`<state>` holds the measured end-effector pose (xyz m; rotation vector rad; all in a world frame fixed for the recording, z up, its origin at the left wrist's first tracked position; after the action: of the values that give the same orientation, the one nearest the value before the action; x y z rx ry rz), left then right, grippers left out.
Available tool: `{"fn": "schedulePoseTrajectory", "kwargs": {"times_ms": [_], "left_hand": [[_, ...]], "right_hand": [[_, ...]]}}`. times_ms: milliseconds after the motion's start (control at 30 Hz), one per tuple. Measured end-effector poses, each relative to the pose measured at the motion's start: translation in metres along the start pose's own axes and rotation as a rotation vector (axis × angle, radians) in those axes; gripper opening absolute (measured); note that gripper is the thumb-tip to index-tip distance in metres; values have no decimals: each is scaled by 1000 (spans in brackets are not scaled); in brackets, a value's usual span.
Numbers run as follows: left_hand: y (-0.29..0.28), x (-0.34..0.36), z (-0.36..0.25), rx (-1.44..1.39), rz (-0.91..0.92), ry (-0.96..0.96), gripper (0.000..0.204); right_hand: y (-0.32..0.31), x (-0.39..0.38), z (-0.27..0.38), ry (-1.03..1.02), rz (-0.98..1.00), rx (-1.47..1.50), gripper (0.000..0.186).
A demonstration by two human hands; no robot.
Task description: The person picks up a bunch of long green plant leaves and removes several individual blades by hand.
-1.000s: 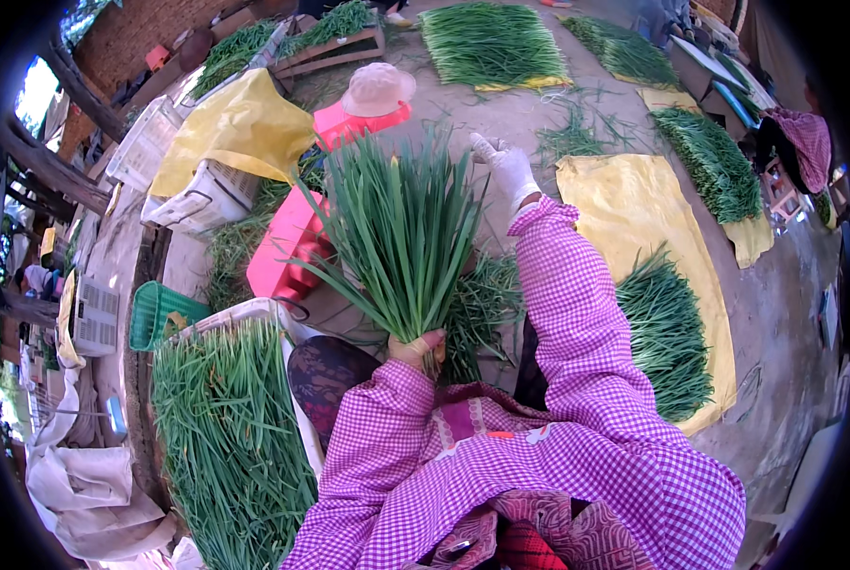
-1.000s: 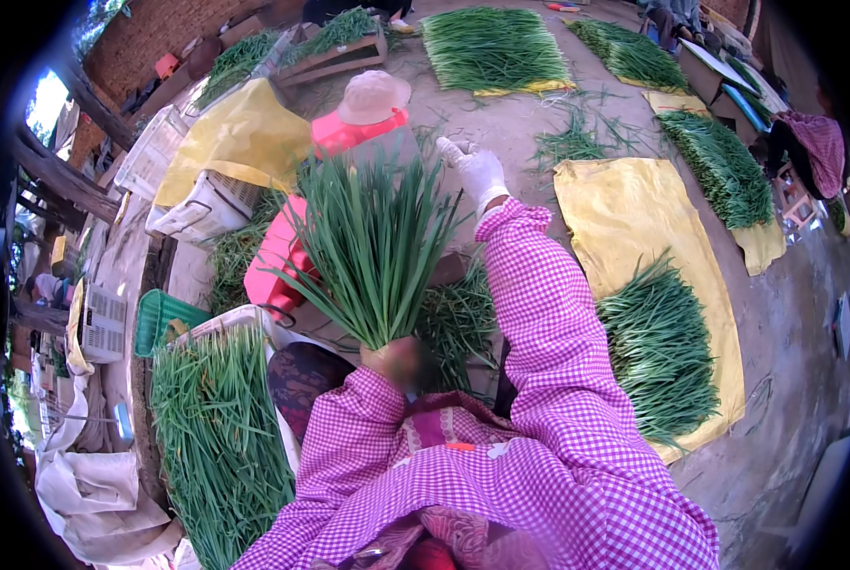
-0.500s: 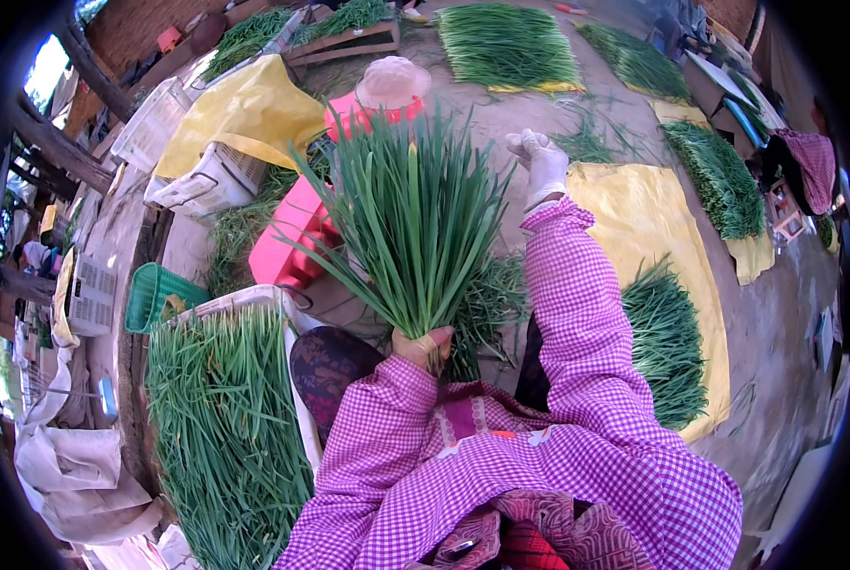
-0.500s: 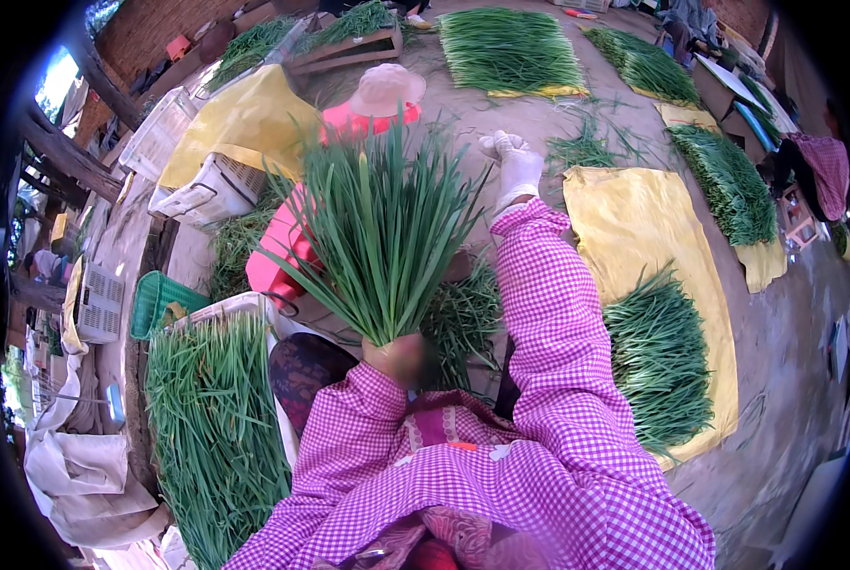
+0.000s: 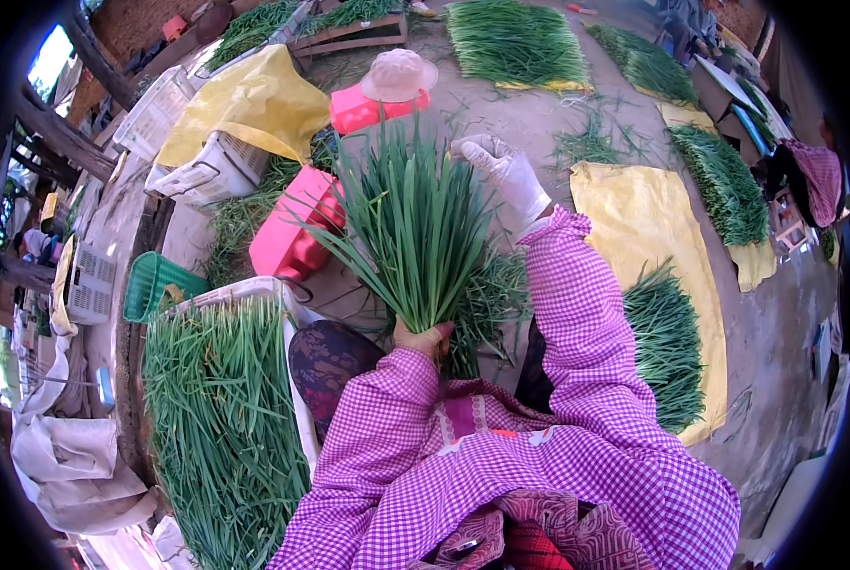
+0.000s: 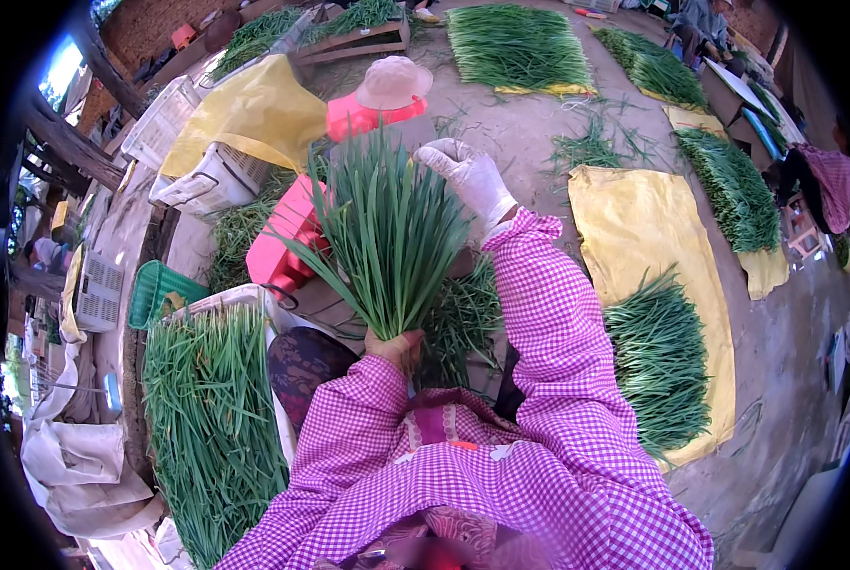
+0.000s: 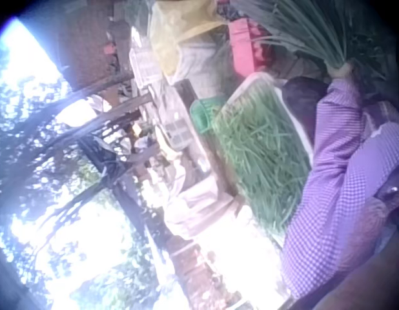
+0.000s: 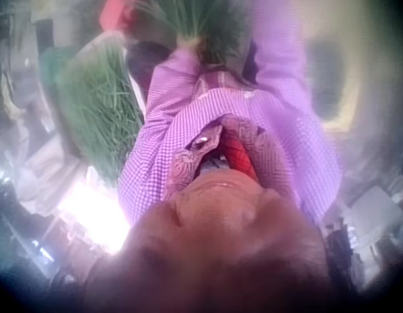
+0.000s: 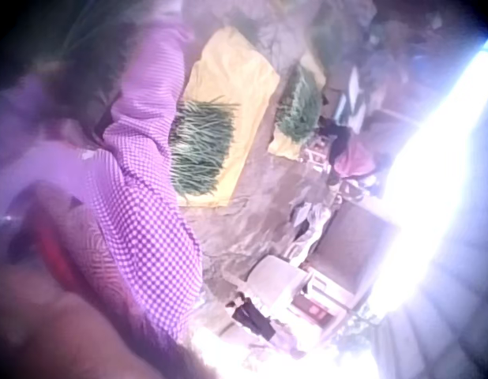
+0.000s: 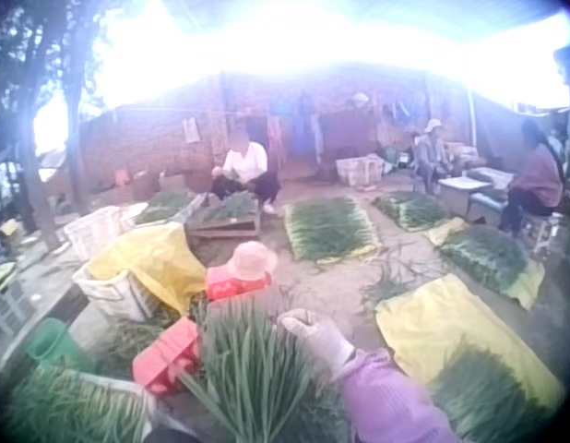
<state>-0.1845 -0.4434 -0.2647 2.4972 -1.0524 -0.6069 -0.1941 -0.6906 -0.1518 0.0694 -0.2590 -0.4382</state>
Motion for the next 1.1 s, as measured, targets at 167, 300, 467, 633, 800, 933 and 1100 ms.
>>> {"fn": "schedulePoseTrajectory", "kwargs": {"times_ms": [167, 300, 467, 633, 800, 933, 1100], "left_hand": [[-3, 2, 3, 43, -34, -8, 50], [3, 0, -5, 12, -39, -37, 49], [6, 1, -6, -115, -4, -12, 43], [-4, -5, -3, -148, 144, 61, 36], [-3, -3, -3, -132, 139, -31, 32], [7, -6, -11, -114, 143, -30, 30], [0, -6, -9, -39, 147, -117, 28]], "right_hand": [[16, -3, 4, 34, -74, -376, 26], [11, -3, -4, -50, -219, -439, 19], [-13, 5, -22, -48, -367, -62, 11], [-51, -3, 3, -252, -584, 75, 13], [-53, -5, 0, -206, -545, -105, 16], [-64, -2, -13, 48, -468, -461, 32], [-37, 1, -17, 277, -322, -695, 46]]}}
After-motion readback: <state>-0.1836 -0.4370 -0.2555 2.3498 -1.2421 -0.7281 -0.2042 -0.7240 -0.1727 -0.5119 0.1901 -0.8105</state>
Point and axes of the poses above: each hand's wrist, its own x-axis towards the middle knuckle, its own y-axis out of the palm, z = x × y, the point moved 1 cm from there along x, towards the middle knuckle, and after that the axes turned 12 degrees about z, right-handed, at the moved point
